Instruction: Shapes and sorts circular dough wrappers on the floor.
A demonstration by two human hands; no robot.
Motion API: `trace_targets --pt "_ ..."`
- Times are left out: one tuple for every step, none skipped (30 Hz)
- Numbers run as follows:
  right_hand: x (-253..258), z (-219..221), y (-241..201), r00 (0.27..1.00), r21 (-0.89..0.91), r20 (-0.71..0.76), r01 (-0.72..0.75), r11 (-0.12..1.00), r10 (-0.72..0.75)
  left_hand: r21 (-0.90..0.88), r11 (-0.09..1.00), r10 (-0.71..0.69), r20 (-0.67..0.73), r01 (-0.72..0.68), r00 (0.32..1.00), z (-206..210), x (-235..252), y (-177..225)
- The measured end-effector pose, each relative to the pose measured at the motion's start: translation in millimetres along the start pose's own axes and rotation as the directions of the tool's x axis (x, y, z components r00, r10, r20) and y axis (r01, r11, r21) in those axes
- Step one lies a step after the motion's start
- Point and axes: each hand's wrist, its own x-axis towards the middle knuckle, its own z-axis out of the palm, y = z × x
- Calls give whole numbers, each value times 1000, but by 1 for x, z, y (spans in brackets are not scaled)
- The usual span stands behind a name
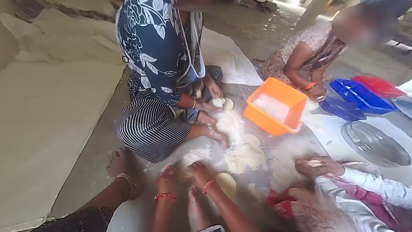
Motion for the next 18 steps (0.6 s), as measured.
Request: trace_targets --pt "2 0 -2 1000 -13 -1 8 1000 -8 -1 1000 3 3 -3 1000 0 -1 1" --pt "3 1 -5 1000 -33 -2 23 999 -23 -1 1000 4 5 -4 1000 0 -2 1" --pt "4 1 -7 999 -52 -2 43 998 -43 -3 1000 4 5 -4 1000 0 -2 1" --pt "4 0 -9 998 -58 2 66 996 -66 -4 1000 4 2 -4 1000 0 -2 1" --pt "6 0 -10 996 -58 6 91 994 -91 -4 1000 4 -2 -4 1000 0 -2 1" --pt "6 0 -10 994 -57 21 107 993 -106 -3 1000 4 -2 -4 1000 0 -1 1" --pt "7 -2 -11 993 -58 43 112 992 -109 -2 1000 2 1 -2 1000 -1 -1 1" --pt "8 -4 -12 992 -59 71 107 992 -103 1 1000 1 6 -1 1000 -1 0 0" --pt "9 -6 -12 991 -66 93 101 993 -94 0 1000 -1 6 1 1000 -1 0 0" --pt "9 -7 -13 990 -75 108 96 992 -88 -4 1000 -3 1 3 1000 -1 0 0" --pt "10 -7 -14 990 -83 110 96 992 -86 -9 1000 -6 -4 6 1000 -1 0 1" --pt "10 -8 -14 991 -81 102 97 992 -88 -13 1000 -7 -4 7 1000 -1 0 1" --pt "10 -7 -14 992 -73 85 98 993 -92 -13 1000 -5 -2 5 1000 -2 0 1" --pt "10 -5 -13 994 -54 56 96 994 -93 -9 1000 -3 0 3 1000 -3 0 0" --pt "9 -4 -12 996 -20 22 88 996 -87 -2 1000 -2 4 2 1000 -3 0 0" --pt "9 -4 -10 998 36 -1 64 997 -64 2 1000 -4 8 4 1000 -3 0 0" --pt "8 -5 -8 999 115 -17 30 993 -28 4 1000 -6 9 6 1000 -2 0 -1" --pt "8 -7 -5 999 215 -29 -10 976 17 8 1000 -12 10 12 1000 -2 0 -2"
